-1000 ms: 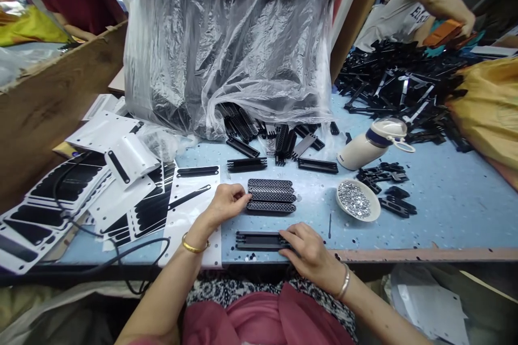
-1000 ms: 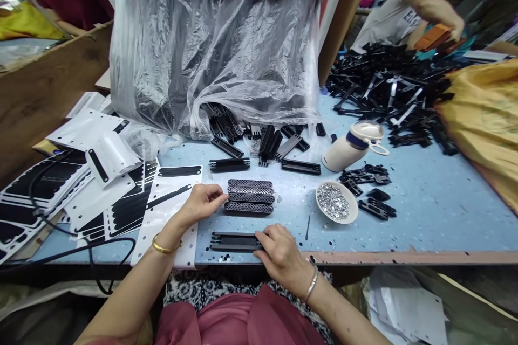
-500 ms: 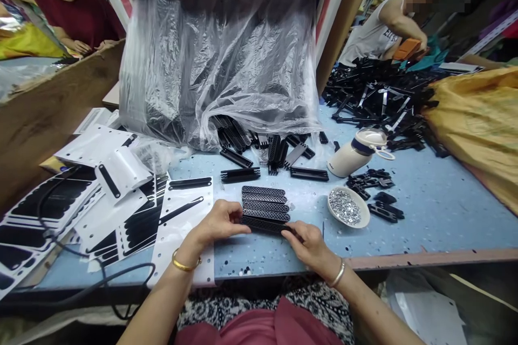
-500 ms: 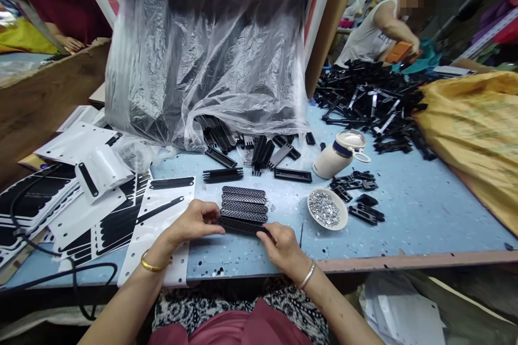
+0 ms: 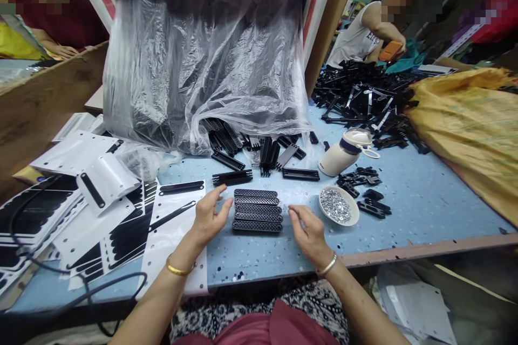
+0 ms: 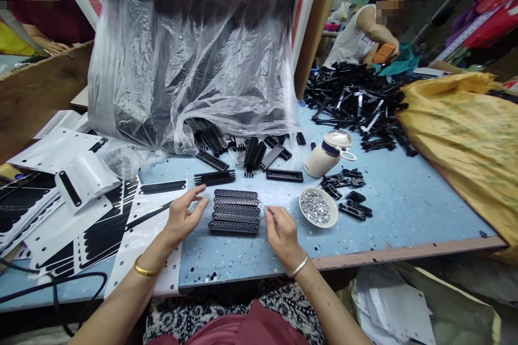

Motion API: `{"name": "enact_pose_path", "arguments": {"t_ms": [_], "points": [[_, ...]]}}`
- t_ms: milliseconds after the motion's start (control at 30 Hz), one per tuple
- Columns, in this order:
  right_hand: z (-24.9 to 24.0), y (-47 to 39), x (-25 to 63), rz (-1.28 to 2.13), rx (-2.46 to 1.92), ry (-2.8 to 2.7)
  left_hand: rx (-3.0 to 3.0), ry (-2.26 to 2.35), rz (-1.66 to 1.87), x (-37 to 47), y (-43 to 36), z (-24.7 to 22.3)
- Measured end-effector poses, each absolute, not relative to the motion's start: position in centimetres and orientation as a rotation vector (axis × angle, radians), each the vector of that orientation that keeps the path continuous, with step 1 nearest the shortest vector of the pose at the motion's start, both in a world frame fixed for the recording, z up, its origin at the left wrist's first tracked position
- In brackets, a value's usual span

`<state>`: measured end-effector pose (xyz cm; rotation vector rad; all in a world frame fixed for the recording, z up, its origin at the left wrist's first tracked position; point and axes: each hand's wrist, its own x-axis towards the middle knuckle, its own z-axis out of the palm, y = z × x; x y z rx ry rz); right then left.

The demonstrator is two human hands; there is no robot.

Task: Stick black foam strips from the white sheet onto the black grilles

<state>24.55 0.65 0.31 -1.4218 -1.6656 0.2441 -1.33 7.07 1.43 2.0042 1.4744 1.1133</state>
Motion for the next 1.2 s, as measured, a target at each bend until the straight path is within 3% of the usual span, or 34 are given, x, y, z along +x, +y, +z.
{"name": "enact_pose_path", "arguments": {"t_ms": [400,700,1000,1200], "points": [[-2.4,5.0,21.8,0.17,-1.409,-1.696,2.448,1.241,1.138,0.9,6.4,-2.5],[-1.7,3.1,22.7,0.144,-1.416,-1.795,2.266,1.275,1.116,0.2,5.1,-0.6],[2.3,11.5,18.9,0.051,-1.409,-2.26,2.024,1.511,1.229,-1.0,6.3,1.6],[2.2,13.4,16.8,-0.03,-1.563,-2.469,1.995,1.538,1.261,-1.5,6.4,2.2]]}}
